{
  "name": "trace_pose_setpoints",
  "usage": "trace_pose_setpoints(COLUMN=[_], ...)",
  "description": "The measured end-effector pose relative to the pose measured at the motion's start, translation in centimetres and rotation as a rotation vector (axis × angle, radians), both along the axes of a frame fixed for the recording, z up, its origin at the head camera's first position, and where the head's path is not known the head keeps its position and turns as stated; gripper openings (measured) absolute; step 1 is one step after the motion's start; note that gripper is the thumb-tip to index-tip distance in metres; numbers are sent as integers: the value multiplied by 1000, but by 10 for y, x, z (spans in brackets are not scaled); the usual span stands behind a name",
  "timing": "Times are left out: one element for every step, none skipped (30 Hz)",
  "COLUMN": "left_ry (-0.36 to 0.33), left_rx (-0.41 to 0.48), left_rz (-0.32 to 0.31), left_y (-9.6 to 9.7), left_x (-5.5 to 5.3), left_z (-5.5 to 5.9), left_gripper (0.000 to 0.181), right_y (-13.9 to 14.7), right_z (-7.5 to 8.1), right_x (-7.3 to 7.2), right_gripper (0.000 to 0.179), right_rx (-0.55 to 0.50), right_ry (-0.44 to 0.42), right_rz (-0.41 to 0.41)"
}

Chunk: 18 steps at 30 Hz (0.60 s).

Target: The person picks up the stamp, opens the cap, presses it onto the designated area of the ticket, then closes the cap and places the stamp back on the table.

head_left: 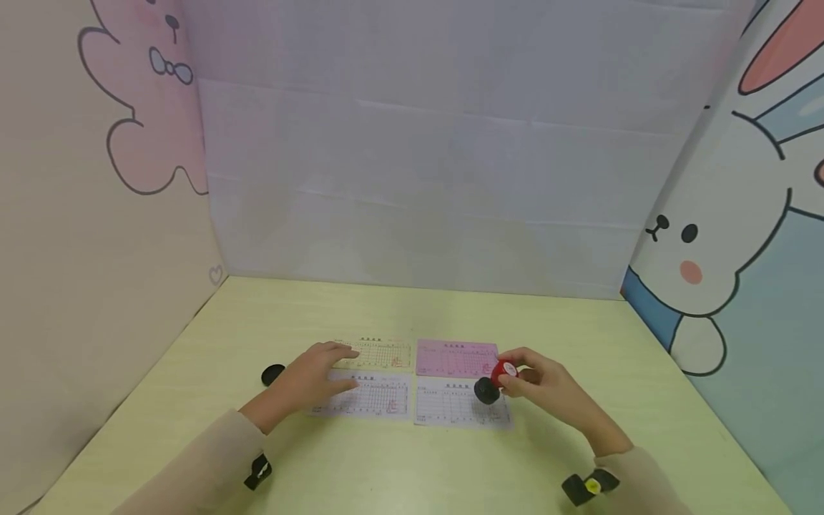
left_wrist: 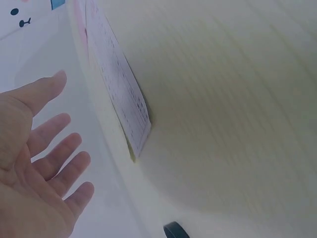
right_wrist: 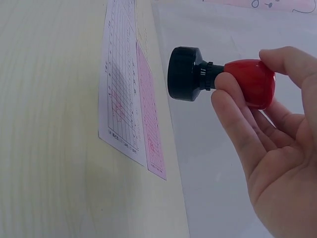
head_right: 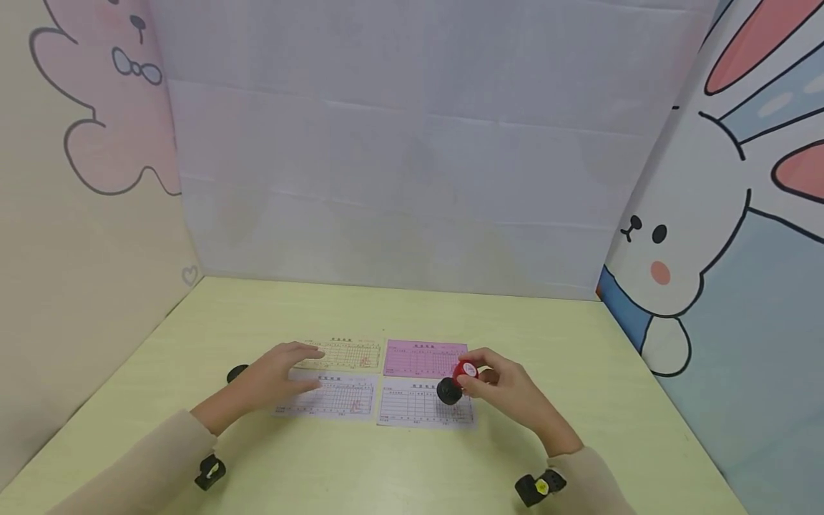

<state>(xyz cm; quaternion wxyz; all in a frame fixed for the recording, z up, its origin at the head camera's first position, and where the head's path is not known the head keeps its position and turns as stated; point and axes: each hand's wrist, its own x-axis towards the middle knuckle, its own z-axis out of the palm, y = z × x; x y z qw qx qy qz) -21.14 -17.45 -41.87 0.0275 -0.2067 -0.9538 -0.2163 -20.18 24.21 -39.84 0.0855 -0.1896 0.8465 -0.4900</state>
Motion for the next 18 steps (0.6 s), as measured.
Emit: trace_pose_setpoints(left_ry=[2,0,1,2,4,0,-2,-5,-6,-9,-9,-8,-9,-8,-9,-14,-20,-30], left_rx=[2,4,6,12,17,25,27,31,36,36,35,31,28,24,19,15,11,8], left_rz=[7,18,25,32,37,47,55,63,67,76,83,89,95,100,103,107,110,114], left_y=[-5,-9,-14,-18,-23,-27,-31,-34,-39,-43,-47,-51,-56,-61,-66,-71,-76,-81], left_x=[0,0,1,1,2,3,4,5,5,6,7,7,8,8,8,7,7,6], left_z=[1,2,3,4,5,5,6,6,6,6,6,5,5,3,2,0,-2,-4], left_gripper=[50,50,50,50,50,50,50,50,51,51,51,52,52,53,53,54,55,56], right_y=[0,0,0,-1,-1,-1,-1,-1,-1,-1,-1,-1,-1,-1,-1,-1,-1,-1], right_z=[0,0,0,0,0,0,0,-1,-1,-2,-2,-3,-3,-3,-3,-4,-4,-4], right_x=[0,0,0,0,0,0,0,0,0,0,1,1,0,0,0,0,0,0], right_gripper=[42,42,42,42,42,41,41,40,39,38,38,37,36,36,37,37,37,38], right_rx=[-2,-4,-4,-5,-4,1,10,19,27,35,43,53,59,64,69,72,76,79], right_ry=[-1,-1,-1,0,2,7,14,24,34,45,54,64,74,82,87,90,93,92], right_rz=[-1,-3,-4,-5,-5,-6,-8,-10,-11,-13,-14,-16,-16,-15,-18,-20,-23,-27])
